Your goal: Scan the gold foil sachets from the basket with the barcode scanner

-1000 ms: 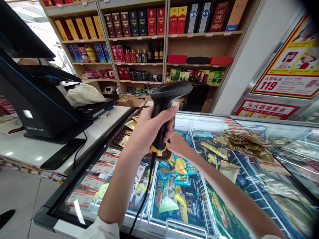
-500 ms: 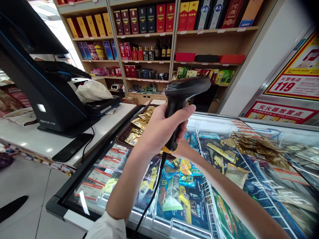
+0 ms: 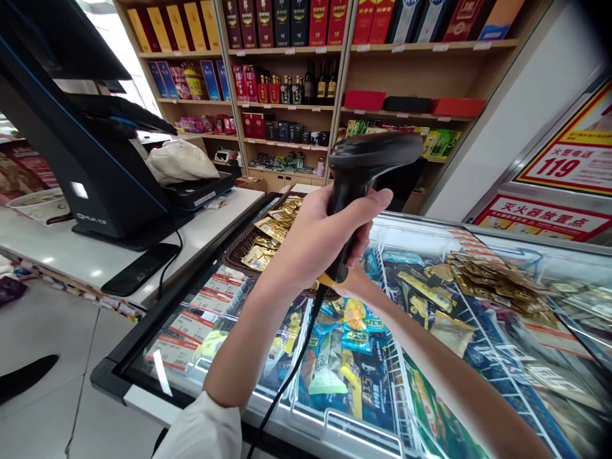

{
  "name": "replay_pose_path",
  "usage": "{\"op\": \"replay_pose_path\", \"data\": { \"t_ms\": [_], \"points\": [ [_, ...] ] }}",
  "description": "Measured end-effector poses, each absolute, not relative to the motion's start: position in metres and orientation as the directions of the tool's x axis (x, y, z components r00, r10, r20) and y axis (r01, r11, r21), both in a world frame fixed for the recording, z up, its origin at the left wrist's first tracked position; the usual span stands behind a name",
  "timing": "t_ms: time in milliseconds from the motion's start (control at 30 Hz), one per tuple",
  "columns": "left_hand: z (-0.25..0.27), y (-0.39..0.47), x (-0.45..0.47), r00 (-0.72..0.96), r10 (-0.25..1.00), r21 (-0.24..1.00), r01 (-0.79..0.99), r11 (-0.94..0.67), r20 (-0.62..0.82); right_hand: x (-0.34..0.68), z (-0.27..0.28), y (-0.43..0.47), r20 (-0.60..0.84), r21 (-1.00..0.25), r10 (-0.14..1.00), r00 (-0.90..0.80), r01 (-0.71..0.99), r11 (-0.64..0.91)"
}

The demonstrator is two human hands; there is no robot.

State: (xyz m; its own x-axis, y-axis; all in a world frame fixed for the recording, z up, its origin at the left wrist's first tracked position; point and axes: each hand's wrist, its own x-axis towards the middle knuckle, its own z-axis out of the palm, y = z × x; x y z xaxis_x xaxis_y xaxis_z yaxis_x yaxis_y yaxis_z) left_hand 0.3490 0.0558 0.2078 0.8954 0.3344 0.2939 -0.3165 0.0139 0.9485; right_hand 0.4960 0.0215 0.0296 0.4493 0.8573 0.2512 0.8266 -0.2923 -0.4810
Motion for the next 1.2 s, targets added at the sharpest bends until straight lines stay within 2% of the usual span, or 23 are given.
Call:
{"op": "replay_pose_path", "data": {
  "t_ms": [133, 433, 533, 700, 800, 1067, 1200],
  "points": [
    [0.209, 0.057, 0.348, 0.889, 0.348, 0.949, -0.315, -0.003, 0.297, 0.498, 0.032, 0.023, 0.283, -0.454, 0.811, 0.512, 0.816, -0.357],
    [0.208, 0.061, 0.347, 0.88, 0.368, 0.939, -0.34, 0.046, 0.301, 0.503, 0.052, 0.02, 0.191, -0.375, 0.772, 0.606, 0.772, -0.514],
    [0.208, 0.061, 0.347, 0.876, 0.364, 0.933, -0.356, 0.047, 0.316, 0.506, 0.065, 0.013, 0.209, -0.437, 0.733, 0.648, 0.732, -0.523],
    [0.209, 0.062, 0.347, 0.881, 0.35, 0.935, -0.352, 0.034, 0.318, 0.51, 0.085, 0.0, 0.206, -0.718, 0.704, 0.68, 0.593, -0.363],
    [0.209, 0.064, 0.348, 0.882, 0.348, 0.937, -0.348, 0.028, 0.317, 0.516, 0.089, -0.004, 0.234, -0.819, 0.683, 0.691, 0.519, -0.244],
    [0.207, 0.064, 0.352, 0.882, 0.368, 0.947, -0.322, 0.017, 0.293, 0.54, 0.106, -0.018, 0.188, -0.969, 0.532, 0.826, 0.245, -0.037],
    [0.207, 0.062, 0.353, 0.886, 0.355, 0.946, -0.325, 0.016, 0.298, 0.546, 0.12, -0.03, 0.2, -0.977, 0.453, 0.869, 0.213, 0.023]
  ]
}}
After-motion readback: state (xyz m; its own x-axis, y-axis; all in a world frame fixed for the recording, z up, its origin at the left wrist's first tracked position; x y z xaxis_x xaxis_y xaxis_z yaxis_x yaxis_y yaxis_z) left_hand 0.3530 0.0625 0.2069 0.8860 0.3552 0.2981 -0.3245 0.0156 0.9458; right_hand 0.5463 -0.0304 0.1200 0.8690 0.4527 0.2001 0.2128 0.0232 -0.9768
